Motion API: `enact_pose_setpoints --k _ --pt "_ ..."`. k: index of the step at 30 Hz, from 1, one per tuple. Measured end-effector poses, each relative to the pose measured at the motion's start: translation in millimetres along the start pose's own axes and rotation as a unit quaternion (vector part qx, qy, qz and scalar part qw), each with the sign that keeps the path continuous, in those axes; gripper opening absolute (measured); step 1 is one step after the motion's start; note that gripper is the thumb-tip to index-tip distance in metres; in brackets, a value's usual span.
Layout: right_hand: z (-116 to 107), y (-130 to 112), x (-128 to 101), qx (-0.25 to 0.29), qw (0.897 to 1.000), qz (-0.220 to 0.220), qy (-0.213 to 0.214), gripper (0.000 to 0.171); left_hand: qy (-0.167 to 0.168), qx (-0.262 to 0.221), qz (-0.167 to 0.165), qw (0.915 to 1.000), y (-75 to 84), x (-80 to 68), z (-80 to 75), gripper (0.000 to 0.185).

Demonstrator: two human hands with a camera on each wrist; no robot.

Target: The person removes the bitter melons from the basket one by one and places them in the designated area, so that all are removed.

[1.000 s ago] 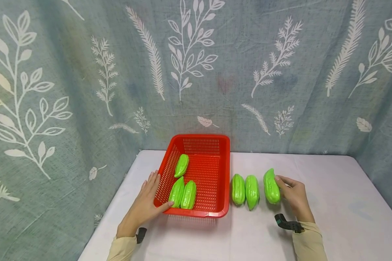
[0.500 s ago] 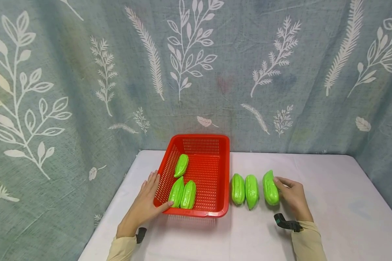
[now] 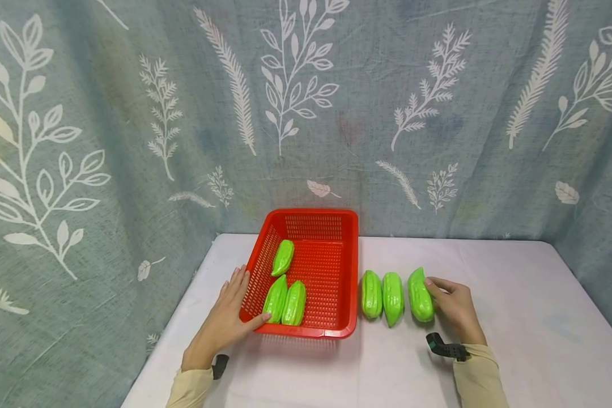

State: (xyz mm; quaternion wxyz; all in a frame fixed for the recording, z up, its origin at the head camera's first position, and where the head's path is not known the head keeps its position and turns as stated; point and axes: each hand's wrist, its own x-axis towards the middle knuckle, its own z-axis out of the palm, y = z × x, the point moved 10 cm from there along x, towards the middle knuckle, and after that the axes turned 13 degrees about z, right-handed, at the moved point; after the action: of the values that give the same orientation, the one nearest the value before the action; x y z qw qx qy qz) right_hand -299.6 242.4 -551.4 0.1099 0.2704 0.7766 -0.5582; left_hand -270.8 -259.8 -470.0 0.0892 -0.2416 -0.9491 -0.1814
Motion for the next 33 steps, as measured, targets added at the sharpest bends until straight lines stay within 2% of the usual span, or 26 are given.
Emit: enact_pose_setpoints --k 33 --pt "7.3 1.2 1.6 -0.013 1.000 -0.008 0.008 0.056 -0.008 -0.003 -0.010 0.9999 -0.5 0.2 1.0 0.114"
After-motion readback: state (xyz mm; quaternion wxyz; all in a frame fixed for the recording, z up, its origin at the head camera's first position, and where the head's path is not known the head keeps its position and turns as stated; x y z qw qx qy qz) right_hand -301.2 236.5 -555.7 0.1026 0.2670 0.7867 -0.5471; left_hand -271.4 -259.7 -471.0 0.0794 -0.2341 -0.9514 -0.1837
